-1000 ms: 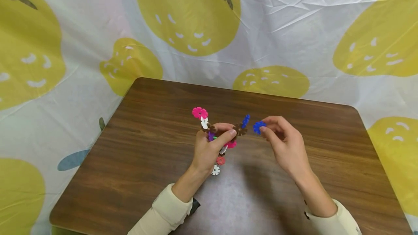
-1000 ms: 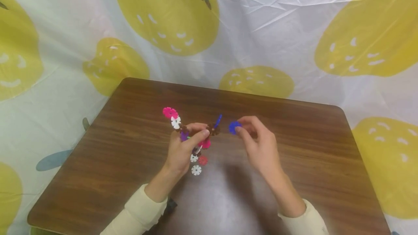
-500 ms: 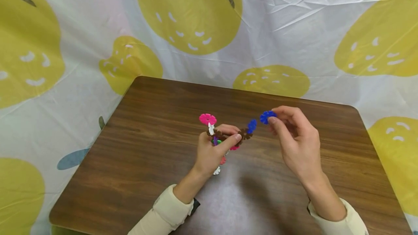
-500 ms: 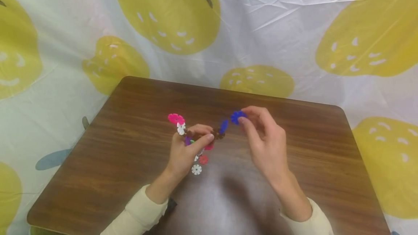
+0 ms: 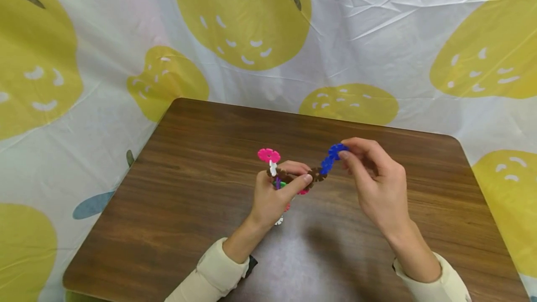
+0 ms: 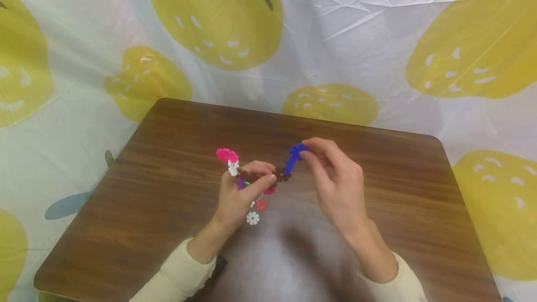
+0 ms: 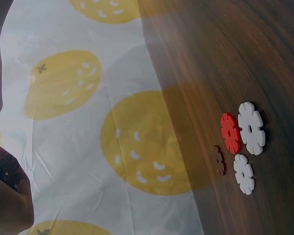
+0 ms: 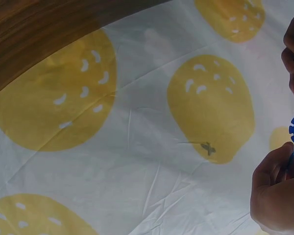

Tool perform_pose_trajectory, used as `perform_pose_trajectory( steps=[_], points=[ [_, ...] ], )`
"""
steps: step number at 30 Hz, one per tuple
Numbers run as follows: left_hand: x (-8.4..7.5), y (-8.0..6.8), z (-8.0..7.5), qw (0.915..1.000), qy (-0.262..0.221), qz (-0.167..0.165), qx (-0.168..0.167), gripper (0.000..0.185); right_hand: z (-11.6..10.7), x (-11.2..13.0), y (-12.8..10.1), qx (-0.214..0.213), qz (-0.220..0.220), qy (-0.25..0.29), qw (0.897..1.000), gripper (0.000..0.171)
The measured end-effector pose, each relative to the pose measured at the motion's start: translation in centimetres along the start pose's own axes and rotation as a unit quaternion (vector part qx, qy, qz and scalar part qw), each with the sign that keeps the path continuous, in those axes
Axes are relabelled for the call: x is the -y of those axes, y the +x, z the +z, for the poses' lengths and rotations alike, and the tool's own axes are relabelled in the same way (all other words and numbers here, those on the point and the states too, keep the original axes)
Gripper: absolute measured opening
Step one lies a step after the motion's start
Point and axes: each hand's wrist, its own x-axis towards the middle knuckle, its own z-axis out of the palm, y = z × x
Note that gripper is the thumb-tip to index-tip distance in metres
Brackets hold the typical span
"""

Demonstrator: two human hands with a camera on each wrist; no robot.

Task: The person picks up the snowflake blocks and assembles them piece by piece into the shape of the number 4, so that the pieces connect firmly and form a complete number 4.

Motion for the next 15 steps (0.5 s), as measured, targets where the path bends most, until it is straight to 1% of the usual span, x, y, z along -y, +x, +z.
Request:
perform_pose_trajectory(
  steps=[7,12,15],
  points=[
    [0.01,0.01,0.01,1.0000,0.008,0.003,-0.002,0.007,0.10,0.01,0.00,-0.005,-0.004,0.002,1.000,0.021],
    [-0.16,0.00,0.04,1.0000,0.001,0.003,-0.001,0.008,0.22,0.05,-0.01,0.000,-0.008,-0.002,1.000,0.022],
    [-0.24,0.00,0.12,1.0000,-0.005,0.003,-0.007,0.008,0.35,0.02,-0.03,0.002,-0.015,-0.004,1.000,0.023]
  ],
)
